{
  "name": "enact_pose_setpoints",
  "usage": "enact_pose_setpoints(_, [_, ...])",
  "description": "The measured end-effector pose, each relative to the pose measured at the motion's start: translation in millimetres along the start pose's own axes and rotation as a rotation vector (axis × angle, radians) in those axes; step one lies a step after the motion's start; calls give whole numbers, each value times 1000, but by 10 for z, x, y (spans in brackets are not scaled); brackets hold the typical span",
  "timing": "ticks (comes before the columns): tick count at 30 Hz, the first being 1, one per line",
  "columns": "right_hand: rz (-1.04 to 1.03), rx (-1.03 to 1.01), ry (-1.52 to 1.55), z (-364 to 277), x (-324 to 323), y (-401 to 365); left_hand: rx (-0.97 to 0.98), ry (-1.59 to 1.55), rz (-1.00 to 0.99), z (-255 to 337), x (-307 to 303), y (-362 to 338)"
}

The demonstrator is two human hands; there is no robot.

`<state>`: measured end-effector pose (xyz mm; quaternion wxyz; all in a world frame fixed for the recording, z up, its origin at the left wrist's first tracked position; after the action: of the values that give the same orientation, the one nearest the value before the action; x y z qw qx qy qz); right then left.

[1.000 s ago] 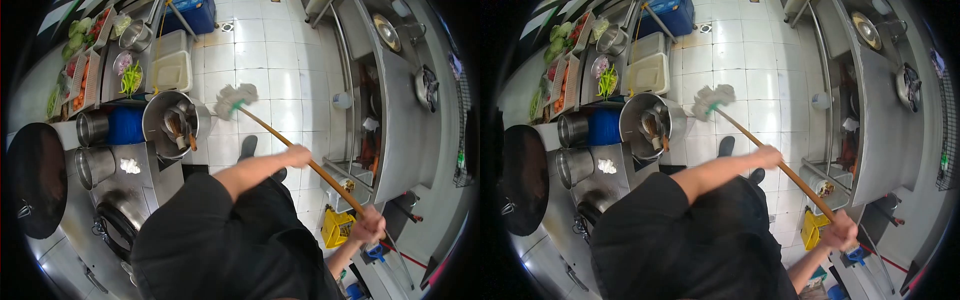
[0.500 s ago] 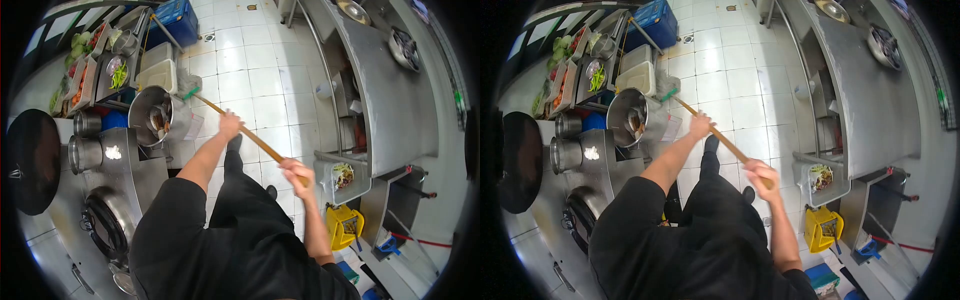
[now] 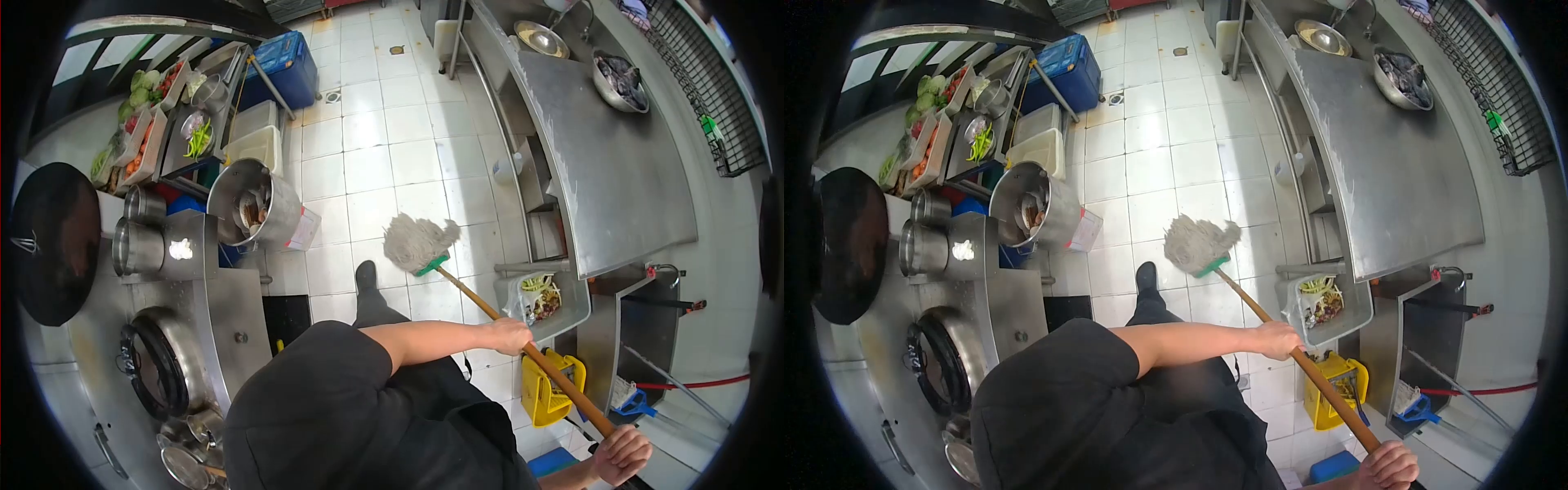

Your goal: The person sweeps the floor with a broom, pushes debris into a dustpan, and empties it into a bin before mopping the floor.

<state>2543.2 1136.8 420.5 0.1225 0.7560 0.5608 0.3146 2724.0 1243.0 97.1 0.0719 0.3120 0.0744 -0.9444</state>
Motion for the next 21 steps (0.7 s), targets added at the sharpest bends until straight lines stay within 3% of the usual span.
enact_pose_setpoints(2, [128, -52, 30, 130, -57, -53, 13, 50, -55, -109, -189, -37])
enact_pose_setpoints(3, [73, -127, -20, 288, 30, 33, 25, 95, -112, -212, -315, -73])
enact_pose_setpoints(5, [208, -92, 15, 669, 91, 59, -53, 135, -60, -622, -606, -179])
enact_pose_setpoints(6, [294, -150, 3, 958, 163, 91, -91, 166, 13, -918, -754, -242])
enact_pose_setpoints(7, [206, -160, 40, 1299, 355, 259, -122, 195, 87, -1276, -878, -292])
enact_pose_setpoints(8, [235, -188, -129, 1710, 385, 268, -177, 255, 148, -1714, -1033, -390])
enact_pose_setpoints(9, [225, -281, -68, 2301, 255, 159, -295, 273, 215, -2193, -1241, -526])
enact_pose_setpoints(10, [481, -61, -199, 2801, 448, 236, -215, 381, 378, -2809, -1412, -688])
enact_pose_setpoints(11, [449, 38, 119, 3504, 500, 277, -522, 321, 405, -2991, -1848, -927])
enact_pose_setpoints(12, [416, 95, -377, 3934, 802, 553, -615, 275, 445, -3175, -2216, -1187])
enact_pose_setpoints(13, [389, 140, -28, 4465, 1081, 740, -655, 320, 497, -3232, -2529, -1405])
enact_pose_setpoints(14, [253, 287, -129, 4813, 1357, 954, -794, 328, 501, -3046, -2831, -1598])
enact_pose_setpoints(16, [17, 344, -139, 5715, 1745, 1017, -780, 456, 434, -3257, -3082, -1827])
enact_pose_setpoints(17, [51, 329, -54, 5998, 1971, 960, -776, 472, 455, -3393, -3080, -1959])
enact_pose_setpoints(20, [31, 161, -67, 6272, 2507, 692, -815, 474, 577, -3491, -3087, -2395])
enact_pose_setpoints(21, [-58, 264, -12, 6328, 2551, 539, -748, 460, 615, -3673, -2977, -2582])
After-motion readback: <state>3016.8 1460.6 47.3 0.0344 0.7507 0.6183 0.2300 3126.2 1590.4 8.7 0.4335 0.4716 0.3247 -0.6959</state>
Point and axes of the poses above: each hand's wrist, its own y-axis towards the middle knuckle, its own x-axis out of the palm, z = x × y, the point moved 3 cm from there along y, towards the middle knuckle, and after that the axes turned 6 degrees about y, right-handed, at the moved point
